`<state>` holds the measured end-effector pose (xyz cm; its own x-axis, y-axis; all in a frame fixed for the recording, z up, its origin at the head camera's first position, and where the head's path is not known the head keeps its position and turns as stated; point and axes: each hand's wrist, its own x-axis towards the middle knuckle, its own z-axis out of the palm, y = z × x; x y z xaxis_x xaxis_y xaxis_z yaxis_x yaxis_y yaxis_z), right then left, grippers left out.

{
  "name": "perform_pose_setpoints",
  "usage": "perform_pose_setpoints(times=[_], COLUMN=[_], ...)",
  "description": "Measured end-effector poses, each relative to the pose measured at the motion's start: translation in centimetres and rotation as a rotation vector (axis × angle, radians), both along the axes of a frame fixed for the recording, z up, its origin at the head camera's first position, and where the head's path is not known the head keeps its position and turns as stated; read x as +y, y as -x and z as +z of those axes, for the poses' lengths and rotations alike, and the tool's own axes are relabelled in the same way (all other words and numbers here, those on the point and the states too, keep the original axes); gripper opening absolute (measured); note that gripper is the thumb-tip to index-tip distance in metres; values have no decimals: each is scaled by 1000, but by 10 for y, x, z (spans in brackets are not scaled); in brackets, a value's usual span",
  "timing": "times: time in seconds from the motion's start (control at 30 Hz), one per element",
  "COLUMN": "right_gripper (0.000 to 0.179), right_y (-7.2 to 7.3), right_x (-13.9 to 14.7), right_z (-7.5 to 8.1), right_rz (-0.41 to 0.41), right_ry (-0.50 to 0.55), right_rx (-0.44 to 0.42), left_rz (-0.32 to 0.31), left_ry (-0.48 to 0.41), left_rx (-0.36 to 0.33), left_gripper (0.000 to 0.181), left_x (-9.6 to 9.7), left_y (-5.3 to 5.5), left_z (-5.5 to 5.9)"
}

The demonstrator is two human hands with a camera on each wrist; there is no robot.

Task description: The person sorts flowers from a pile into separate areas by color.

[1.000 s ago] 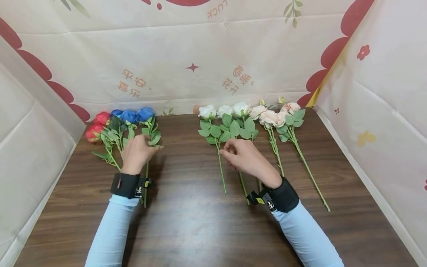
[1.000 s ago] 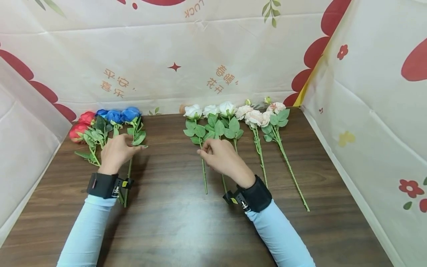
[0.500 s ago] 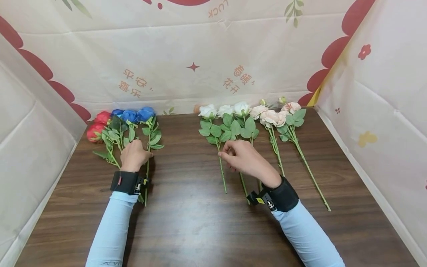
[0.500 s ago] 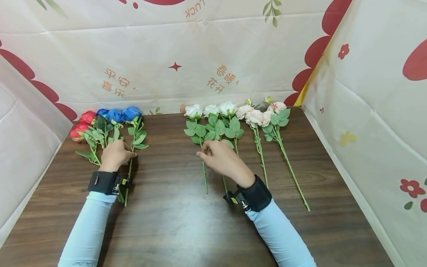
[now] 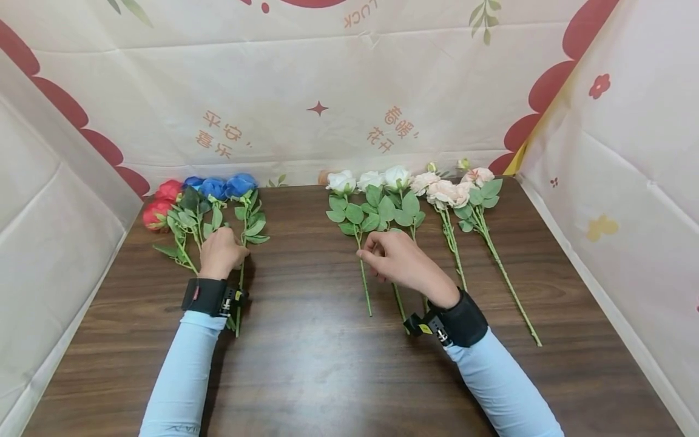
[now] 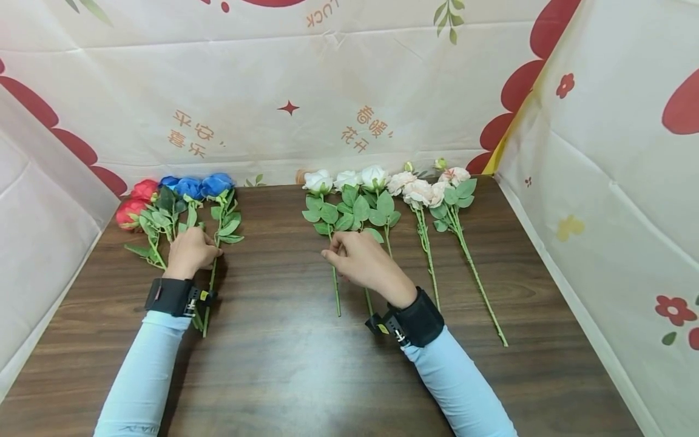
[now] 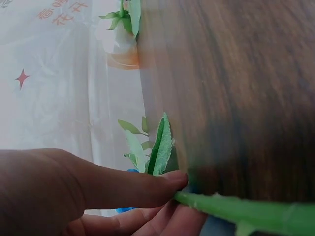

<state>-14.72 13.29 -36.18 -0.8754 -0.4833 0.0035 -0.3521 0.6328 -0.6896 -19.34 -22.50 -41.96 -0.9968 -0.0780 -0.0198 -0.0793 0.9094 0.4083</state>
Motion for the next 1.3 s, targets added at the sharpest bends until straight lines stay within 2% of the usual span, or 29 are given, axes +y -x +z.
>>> perform_pose_setpoints(times=[0.2,0.4,0.53,0.7,0.97,1.13,1.3], right_gripper=[20,20,19,19,18,20,21], right_y=[1,1,2,2,3,3,2], right_x=[-1,0,0,2,2,3,1], right_z=[-2,-1,-1,-2,-2,-3,-5], right_rz=[6,2,-4,-9,-22,-24,0], right_ry=[0,-1,-1,-1,4,0,8], right_rx=[14,4,-5,-12,-12,-9,3], left_rz=[-37,-34,-27,-55,-83,-126,-184], left_ry=[-31,-89,-127,-173,-346,-422,-491], left_rx=[14,51,93,123,21,-36,-47], left_gripper=[43,17,15,13,18,20,19], left_x=[-2,0,5,11,20,30,48], left_y=[-3,-6,-9,-15,-23,-23,-25], left_z=[9,27,38,50,65,65,61])
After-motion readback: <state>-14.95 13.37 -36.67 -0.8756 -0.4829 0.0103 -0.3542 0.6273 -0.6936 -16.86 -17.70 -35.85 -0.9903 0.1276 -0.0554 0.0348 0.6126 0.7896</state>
